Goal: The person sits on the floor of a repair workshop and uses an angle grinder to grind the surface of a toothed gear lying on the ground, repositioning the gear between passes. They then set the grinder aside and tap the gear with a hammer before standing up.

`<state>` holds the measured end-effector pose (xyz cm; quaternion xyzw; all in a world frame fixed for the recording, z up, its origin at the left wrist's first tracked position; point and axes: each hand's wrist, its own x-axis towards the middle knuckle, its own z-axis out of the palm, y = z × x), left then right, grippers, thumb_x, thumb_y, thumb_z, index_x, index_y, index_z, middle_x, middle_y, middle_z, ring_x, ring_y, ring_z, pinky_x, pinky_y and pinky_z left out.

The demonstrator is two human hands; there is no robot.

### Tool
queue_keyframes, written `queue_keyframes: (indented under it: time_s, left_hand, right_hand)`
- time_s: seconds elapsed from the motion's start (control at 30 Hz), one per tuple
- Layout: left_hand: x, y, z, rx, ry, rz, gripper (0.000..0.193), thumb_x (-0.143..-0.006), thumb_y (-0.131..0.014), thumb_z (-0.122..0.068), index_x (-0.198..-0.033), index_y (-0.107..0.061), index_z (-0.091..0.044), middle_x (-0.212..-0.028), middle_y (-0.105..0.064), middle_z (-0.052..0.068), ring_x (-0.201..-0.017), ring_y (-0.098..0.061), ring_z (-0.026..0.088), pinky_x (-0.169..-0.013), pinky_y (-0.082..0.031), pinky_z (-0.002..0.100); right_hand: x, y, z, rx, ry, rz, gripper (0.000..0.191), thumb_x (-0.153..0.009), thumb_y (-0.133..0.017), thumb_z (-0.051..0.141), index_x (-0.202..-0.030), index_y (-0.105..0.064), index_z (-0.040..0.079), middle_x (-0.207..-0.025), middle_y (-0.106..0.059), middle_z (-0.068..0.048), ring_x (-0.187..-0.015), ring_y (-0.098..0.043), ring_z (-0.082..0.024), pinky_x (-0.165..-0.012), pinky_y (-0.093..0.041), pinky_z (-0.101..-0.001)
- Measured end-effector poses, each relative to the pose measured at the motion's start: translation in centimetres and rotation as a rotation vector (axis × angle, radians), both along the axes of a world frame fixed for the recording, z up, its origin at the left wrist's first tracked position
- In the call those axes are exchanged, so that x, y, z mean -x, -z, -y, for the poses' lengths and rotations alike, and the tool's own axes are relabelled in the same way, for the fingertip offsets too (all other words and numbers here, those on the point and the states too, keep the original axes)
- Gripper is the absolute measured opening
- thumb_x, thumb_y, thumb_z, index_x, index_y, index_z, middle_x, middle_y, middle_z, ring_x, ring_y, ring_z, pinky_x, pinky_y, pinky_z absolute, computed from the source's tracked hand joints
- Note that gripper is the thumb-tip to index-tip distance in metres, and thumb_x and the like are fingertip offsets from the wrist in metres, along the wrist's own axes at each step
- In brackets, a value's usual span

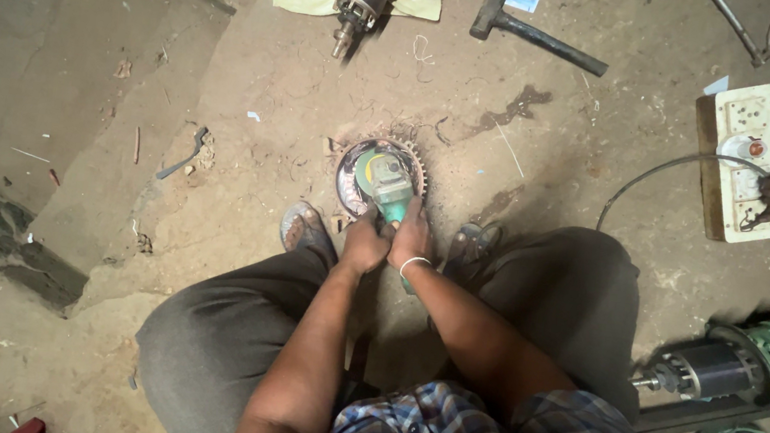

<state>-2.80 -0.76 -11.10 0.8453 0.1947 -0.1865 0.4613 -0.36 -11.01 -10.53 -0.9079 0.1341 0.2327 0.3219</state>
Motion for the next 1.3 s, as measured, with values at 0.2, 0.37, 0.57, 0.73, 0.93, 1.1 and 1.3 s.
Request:
queue_keyframes:
  time_s: [0.2, 0.37, 0.57, 0.73, 0.93, 1.1, 1.3]
  left_hand:
    - [-0.1, 0.0, 0.1, 0.006, -0.009, -0.036, 0.055, -0.086, -0.070, -0.018, -0.135, -0.055, 0.002, -0.113, -0.071, 0.028, -0.107, -0.068, 0.043, -0.093, -0.052, 0.046]
    - [-0.2, -0.3, 0.2, -0.003, -0.011, -0.065, 0.048, -0.087, -0.070, -0.020, -0.128, -0.060, 0.001, -0.110, -0.072, 0.027, -0.105, -0.070, 0.043, -0.092, -0.053, 0.046]
    - [-0.5, -0.5, 0.3, -0.022, 0.016, -0.056, 0.047, -0.088, -0.070, -0.020, -0.128, -0.061, 0.003, -0.111, -0.072, 0.029, -0.107, -0.069, 0.044, -0.094, -0.052, 0.046]
    - [-0.7, -1.2, 0.6, 0.039, -0.006, 0.010, 0.054, -0.086, -0.070, -0.018, -0.131, -0.056, 0.006, -0.114, -0.070, 0.030, -0.109, -0.069, 0.042, -0.094, -0.053, 0.044]
    - [-0.2, -0.3, 1.0, -0.011, 0.039, 0.019, 0.049, -0.084, -0.069, -0.019, -0.125, -0.060, 0.007, -0.108, -0.070, 0.033, -0.104, -0.068, 0.046, -0.091, -0.053, 0.048]
    - [0.4, -0.4, 0.8, -0.192, 0.100, 0.060, 0.035, -0.085, -0.066, -0.027, -0.094, -0.071, 0.006, -0.092, -0.068, 0.037, -0.093, -0.068, 0.052, -0.083, -0.054, 0.056]
    - [0.7, -4.2, 0.9, -0.280, 0.117, -0.018, 0.046, -0.097, -0.054, -0.039, -0.105, -0.071, 0.003, -0.104, -0.069, 0.034, -0.104, -0.066, 0.050, -0.095, -0.049, 0.054]
  right_hand:
    - [-0.4, -0.1, 0.1, -0.095, 0.205, -0.159, 0.050, -0.108, -0.027, 0.040, -0.134, -0.052, 0.005, -0.124, -0.066, -0.027, -0.110, -0.065, -0.045, -0.099, -0.047, -0.0517]
    - [-0.7, -0.1, 0.0, -0.181, 0.332, -0.186, 0.073, -0.103, -0.014, 0.055, -0.128, -0.060, 0.003, -0.121, -0.068, -0.028, -0.112, -0.064, -0.046, -0.102, -0.044, -0.0498]
    - [-0.9, -0.7, 0.1, -0.253, 0.418, -0.228, 0.076, -0.102, -0.014, 0.057, -0.130, -0.062, 0.005, -0.121, -0.068, -0.027, -0.113, -0.064, -0.046, -0.103, -0.044, -0.0498]
    - [-1.0, -1.1, 0.2, -0.258, 0.412, -0.187, 0.071, -0.107, -0.016, 0.054, -0.132, -0.061, 0.005, -0.121, -0.069, -0.027, -0.112, -0.064, -0.046, -0.102, -0.045, -0.0509]
    - [0.6, 0.2, 0.7, 0.012, 0.004, 0.036, 0.041, -0.102, -0.051, 0.015, -0.140, -0.040, 0.004, -0.115, -0.068, -0.028, -0.098, -0.068, -0.047, -0.082, -0.053, -0.0553]
    - [0.1, -1.7, 0.1, 0.035, -0.107, 0.455, 0.069, -0.083, -0.063, 0.013, -0.143, -0.031, 0.001, -0.111, -0.065, -0.034, -0.091, -0.067, -0.048, -0.073, -0.055, -0.0535]
    - [-0.9, -6.3, 0.4, -0.366, 0.289, -0.094, 0.071, -0.106, -0.026, 0.058, -0.121, -0.064, 0.000, -0.116, -0.067, -0.031, -0.111, -0.062, -0.049, -0.094, -0.049, -0.0519]
